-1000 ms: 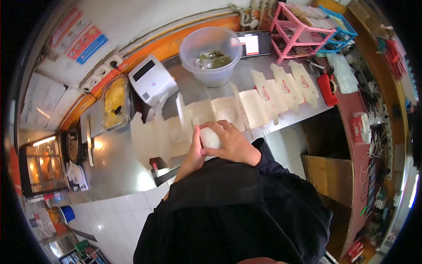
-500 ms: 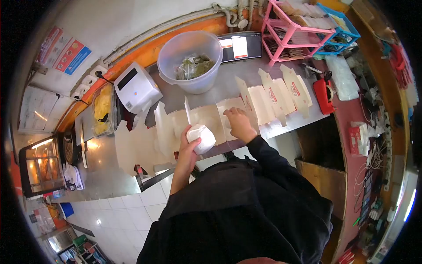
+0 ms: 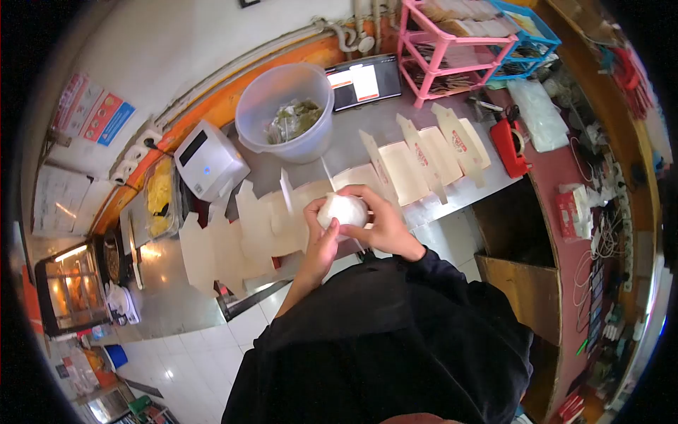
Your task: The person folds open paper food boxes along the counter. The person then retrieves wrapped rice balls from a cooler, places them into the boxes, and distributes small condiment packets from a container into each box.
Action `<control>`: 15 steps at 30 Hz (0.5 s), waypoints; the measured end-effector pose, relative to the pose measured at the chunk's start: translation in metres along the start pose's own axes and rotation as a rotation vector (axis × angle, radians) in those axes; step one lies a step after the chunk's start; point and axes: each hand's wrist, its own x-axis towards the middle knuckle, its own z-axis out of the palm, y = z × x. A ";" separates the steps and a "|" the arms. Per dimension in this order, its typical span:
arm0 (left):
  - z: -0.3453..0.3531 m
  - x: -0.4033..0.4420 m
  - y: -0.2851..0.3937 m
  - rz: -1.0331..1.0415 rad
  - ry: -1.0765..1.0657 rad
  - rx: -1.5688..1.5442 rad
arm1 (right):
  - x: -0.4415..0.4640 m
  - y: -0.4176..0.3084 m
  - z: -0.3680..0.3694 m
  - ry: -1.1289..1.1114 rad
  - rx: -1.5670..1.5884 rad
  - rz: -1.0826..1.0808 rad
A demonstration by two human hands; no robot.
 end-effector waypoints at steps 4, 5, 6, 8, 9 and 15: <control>-0.001 0.009 0.010 0.112 -0.145 0.386 | -0.005 -0.011 -0.050 0.331 -0.382 -0.159; 0.003 0.007 0.017 0.061 -0.110 0.317 | 0.001 -0.001 -0.063 0.438 -0.549 -0.241; 0.002 0.005 0.019 -0.021 -0.082 0.259 | 0.007 0.004 -0.073 0.436 -0.723 -0.197; -0.008 -0.004 0.016 -0.071 -0.082 0.212 | 0.019 0.040 -0.089 0.297 -0.901 -0.188; -0.015 -0.009 0.015 -0.118 -0.082 0.170 | 0.029 0.059 -0.093 0.156 -1.073 -0.181; -0.061 -0.070 0.019 -0.090 0.293 0.110 | 0.083 0.206 -0.120 -0.208 -1.021 0.181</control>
